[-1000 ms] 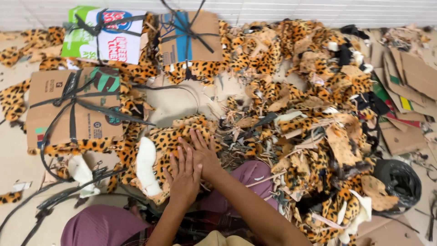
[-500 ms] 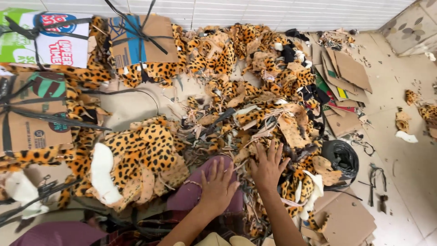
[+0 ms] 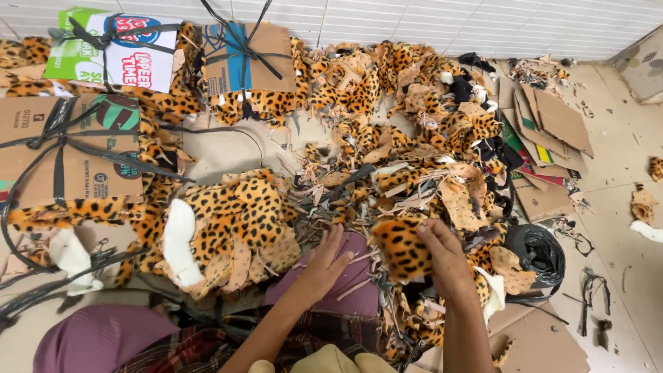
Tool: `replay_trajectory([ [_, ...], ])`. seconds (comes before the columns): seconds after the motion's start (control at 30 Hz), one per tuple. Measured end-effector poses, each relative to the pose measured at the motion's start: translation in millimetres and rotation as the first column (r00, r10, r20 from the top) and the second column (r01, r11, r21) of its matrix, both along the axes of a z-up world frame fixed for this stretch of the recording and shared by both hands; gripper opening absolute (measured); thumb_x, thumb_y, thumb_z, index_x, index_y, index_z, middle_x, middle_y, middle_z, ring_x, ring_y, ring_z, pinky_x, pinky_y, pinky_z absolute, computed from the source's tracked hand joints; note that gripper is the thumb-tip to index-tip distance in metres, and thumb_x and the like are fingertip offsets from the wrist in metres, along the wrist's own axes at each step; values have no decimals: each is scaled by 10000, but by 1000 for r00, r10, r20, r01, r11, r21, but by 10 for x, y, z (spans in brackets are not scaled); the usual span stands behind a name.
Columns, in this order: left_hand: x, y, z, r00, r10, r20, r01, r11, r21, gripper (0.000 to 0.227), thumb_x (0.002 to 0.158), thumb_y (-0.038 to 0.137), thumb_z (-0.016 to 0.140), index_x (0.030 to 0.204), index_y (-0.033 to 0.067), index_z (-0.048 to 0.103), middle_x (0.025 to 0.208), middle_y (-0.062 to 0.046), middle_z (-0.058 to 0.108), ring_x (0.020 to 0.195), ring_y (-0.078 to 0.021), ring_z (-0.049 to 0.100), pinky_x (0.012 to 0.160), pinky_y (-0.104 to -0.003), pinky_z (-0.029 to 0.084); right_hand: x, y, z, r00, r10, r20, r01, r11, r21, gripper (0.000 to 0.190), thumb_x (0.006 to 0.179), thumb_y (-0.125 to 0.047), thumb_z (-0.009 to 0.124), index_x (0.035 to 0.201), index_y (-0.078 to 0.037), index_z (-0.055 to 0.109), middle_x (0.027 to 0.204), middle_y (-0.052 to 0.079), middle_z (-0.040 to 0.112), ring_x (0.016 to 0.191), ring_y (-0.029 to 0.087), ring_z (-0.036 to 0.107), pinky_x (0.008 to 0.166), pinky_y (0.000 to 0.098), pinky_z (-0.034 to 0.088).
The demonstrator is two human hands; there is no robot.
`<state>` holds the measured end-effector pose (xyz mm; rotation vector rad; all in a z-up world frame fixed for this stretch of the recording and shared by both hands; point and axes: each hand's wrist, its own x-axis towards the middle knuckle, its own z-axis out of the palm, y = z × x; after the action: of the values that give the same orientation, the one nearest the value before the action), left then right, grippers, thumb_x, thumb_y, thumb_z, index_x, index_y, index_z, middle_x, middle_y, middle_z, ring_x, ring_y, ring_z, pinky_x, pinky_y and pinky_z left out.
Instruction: The person sits on the floor and repeatedly stuffs white material into small leopard-print fabric pouches. They press and adjust the pouches by hand to compact the contents, then set them aside among other similar pouches and cardboard boxes.
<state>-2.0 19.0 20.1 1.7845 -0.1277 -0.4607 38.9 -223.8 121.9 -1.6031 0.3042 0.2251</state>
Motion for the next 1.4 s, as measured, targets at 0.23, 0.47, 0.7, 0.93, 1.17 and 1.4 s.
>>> replay_trajectory([
  [0.23,-266,565,558,959,-58,-279,-73,897,-436,790,1004,539,521,1633,174,213,1691,-152,136,1556,-346,66,1226,-596,95,-16,473,-147,955,296,-8,-284,924,256,86,980,-41,580,998,25,632,886,226,766,844,347,783,739,518,623],
  [0.47,-741,1077,430,833,51,-550,-357,810,-466,683,883,227,642,1526,78,466,1489,-75,576,1304,-198,582,1045,-321,459,19,1420,213,782,615,-100,-599,786,152,128,991,-115,619,1029,-6,675,838,39,652,691,106,568,631,232,460],
  [0.7,-950,1301,237,724,267,-636,-603,692,-396,488,904,118,657,1387,50,642,1136,-47,695,916,-110,611,796,-238,452,6,1634,-116,766,639,-71,-642,753,-145,145,973,-133,615,1015,-21,696,861,-16,581,748,86,453,665,225,363],
  [0.93,-954,1469,-69,673,464,-576,-648,745,-158,515,852,111,636,1361,35,640,1212,-86,725,1051,-159,682,919,-253,524,-202,1713,-438,753,598,-273,-607,792,60,240,864,62,678,1099,17,669,964,255,770,778,295,731,637,320,611],
  [1.17,-921,2086,-384,606,752,-258,-782,623,-19,402,846,144,725,1246,185,736,1051,-88,717,953,-191,677,781,-338,571,-270,2419,-847,867,481,-133,-482,876,24,380,860,-20,766,1209,-43,618,1027,121,700,856,209,679,720,339,584],
  [1.4,-847,2086,-600,602,769,-216,-779,625,55,565,886,147,661,1439,89,564,1355,-232,597,1231,-349,629,948,-455,571,-135,2490,-1376,900,428,-82,-424,820,-385,363,931,-138,717,1285,-153,641,1151,103,637,992,225,694,801,371,586],
])
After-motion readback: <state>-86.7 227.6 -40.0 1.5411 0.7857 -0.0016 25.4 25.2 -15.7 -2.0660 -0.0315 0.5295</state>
